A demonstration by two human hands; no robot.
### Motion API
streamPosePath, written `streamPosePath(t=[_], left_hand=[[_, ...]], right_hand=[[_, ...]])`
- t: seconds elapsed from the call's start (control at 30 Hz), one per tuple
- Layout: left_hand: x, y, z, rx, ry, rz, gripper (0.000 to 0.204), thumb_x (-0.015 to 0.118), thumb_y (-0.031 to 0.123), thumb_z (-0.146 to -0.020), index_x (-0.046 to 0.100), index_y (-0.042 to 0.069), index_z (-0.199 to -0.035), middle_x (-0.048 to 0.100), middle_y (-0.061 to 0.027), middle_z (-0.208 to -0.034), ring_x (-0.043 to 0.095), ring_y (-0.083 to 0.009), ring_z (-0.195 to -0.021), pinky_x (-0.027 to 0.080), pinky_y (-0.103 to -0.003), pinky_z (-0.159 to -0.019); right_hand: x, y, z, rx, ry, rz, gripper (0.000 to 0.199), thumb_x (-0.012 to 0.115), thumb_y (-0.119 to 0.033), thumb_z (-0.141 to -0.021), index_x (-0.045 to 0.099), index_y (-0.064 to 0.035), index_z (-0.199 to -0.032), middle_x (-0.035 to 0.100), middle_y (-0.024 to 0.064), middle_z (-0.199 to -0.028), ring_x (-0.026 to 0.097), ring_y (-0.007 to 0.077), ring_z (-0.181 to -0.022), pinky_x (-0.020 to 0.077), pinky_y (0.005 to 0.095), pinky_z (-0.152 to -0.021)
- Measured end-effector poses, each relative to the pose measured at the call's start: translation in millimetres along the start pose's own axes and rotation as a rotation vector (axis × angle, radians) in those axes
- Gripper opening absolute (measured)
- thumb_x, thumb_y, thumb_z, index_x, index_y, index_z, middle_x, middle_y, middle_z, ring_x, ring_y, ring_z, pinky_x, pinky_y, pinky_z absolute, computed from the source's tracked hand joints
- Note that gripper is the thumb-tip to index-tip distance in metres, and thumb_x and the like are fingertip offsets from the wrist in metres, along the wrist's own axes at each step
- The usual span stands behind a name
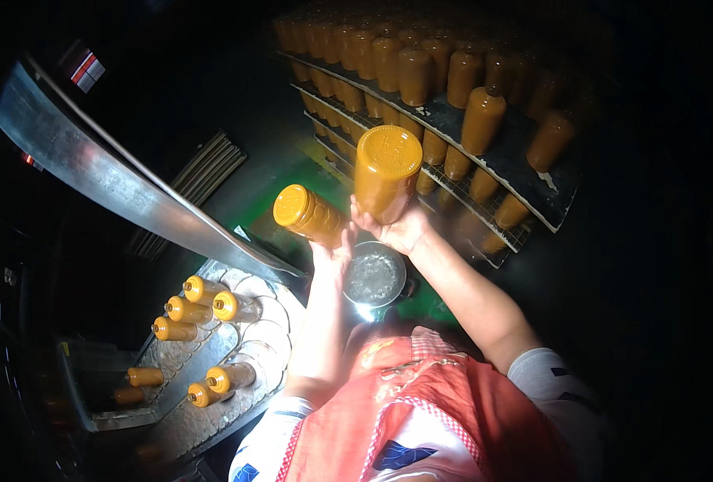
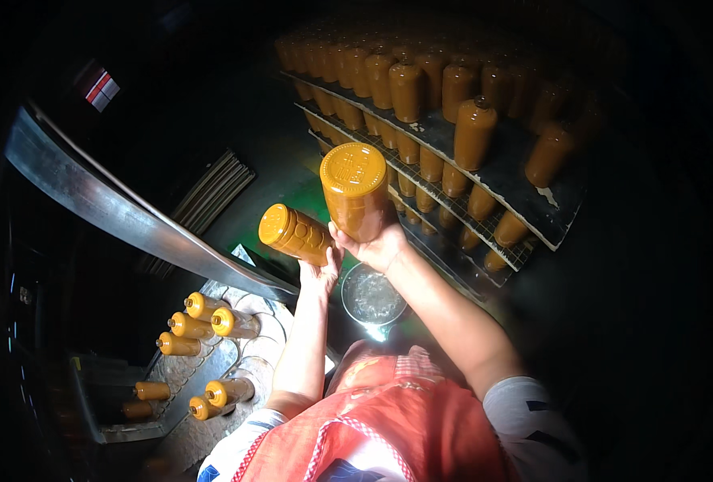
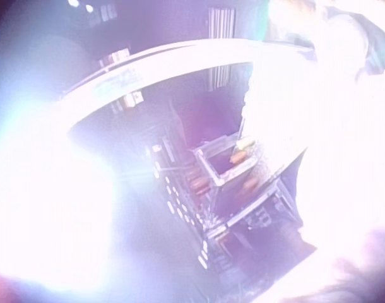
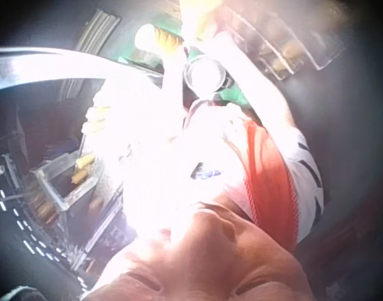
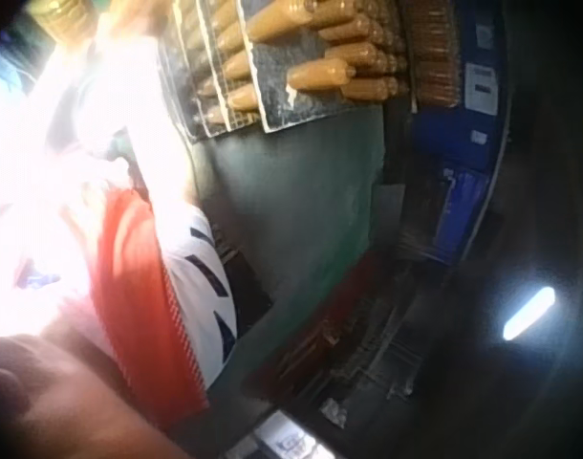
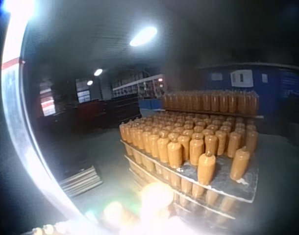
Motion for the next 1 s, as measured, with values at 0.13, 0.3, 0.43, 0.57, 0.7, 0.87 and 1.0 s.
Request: streamPosePath(t=[0.13,0.3,0.43,0.57,0.7,0.87,1.0], left_hand=[[-13.5,-6.6,41.7,0.137,0.068,-0.071,0.067,0.056,0.065,-0.090,0.054,0.013,-0.131,0.061,-0.0142,-0.121,0.062,-0.0406,-0.101,0.066,-0.038,-0.066],[-39.5,-21.3,124.3,0.036,-0.061,-0.026,0.076,0.052,0.071,-0.089,0.048,0.013,-0.137,0.060,-0.0176,-0.124,0.060,-0.0410,-0.108,0.065,-0.043,-0.071],[-53.6,-20.5,216.8,0.324,0.152,-0.250,0.059,0.048,0.066,-0.094,0.062,0.017,-0.124,0.067,-0.0088,-0.119,0.065,-0.0262,-0.108,0.055,-0.050,-0.092],[-119.8,25.4,314.6,0.379,0.032,-0.354,0.050,0.046,0.053,-0.099,0.061,0.012,-0.125,0.068,-0.0105,-0.118,0.068,-0.0275,-0.104,0.055,-0.045,-0.092],[-116.4,58.4,444.3,0.647,0.404,-0.461,0.045,0.044,0.042,-0.102,0.058,0.007,-0.126,0.066,-0.0116,-0.113,0.067,-0.0245,-0.101,0.056,-0.041,-0.090],[-108.5,153.8,586.1,1.220,0.780,-1.211,0.035,0.067,0.018,-0.093,0.067,0.002,-0.124,0.067,-0.0090,-0.115,0.063,-0.0183,-0.109,0.049,-0.030,-0.093],[-124.5,224.1,613.2,1.484,1.104,-1.909,0.031,0.076,0.017,-0.081,0.076,0.017,-0.112,0.064,-0.0082,-0.128,0.057,-0.0305,-0.111,0.046,-0.039,-0.099]], right_hand=[[-25.2,16.8,21.7,0.039,-0.089,-0.102,0.062,0.043,-0.055,-0.098,0.048,-0.0066,-0.137,0.054,0.0261,-0.128,0.056,0.0485,-0.110,0.0605,0.0582,-0.078],[-82.7,22.8,54.1,0.094,-0.093,-0.226,0.065,0.052,-0.049,-0.094,0.044,-0.0045,-0.141,0.047,0.0226,-0.140,0.049,0.0461,-0.122,0.0574,0.0598,-0.084],[-126.5,15.6,67.6,0.021,-0.027,0.002,0.072,0.064,-0.046,-0.089,0.043,-0.0021,-0.142,0.051,0.0237,-0.137,0.052,0.0461,-0.118,0.0586,0.0554,-0.085],[-137.5,68.6,90.8,0.058,-0.161,0.178,0.072,0.063,-0.044,-0.092,0.041,0.0027,-0.142,0.047,0.0255,-0.139,0.052,0.0449,-0.119,0.0586,0.0544,-0.087],[-152.1,144.1,101.4,-0.124,-0.153,0.484,0.054,0.059,-0.039,-0.097,0.046,-0.0101,-0.141,0.055,0.0211,-0.131,0.058,0.0377,-0.114,0.0577,0.0486,-0.089],[-116.8,280.3,58.7,-0.078,0.070,0.783,0.046,0.046,-0.046,-0.100,0.056,-0.0116,-0.129,0.065,0.0127,-0.118,0.063,0.0317,-0.108,0.0541,0.0438,-0.092],[-77.7,416.1,7.6,-0.098,-0.043,1.281,0.048,0.059,-0.027,-0.096,0.053,-0.0020,-0.137,0.061,0.0073,-0.123,0.057,0.0193,-0.116,0.0436,0.0335,-0.103]])
Point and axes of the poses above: each hand's wrist, its own z-axis away from the middle knuckle, its own x-axis out of the palm, y = z × x, the point moved 1 cm from there along -z, towards the middle knuckle
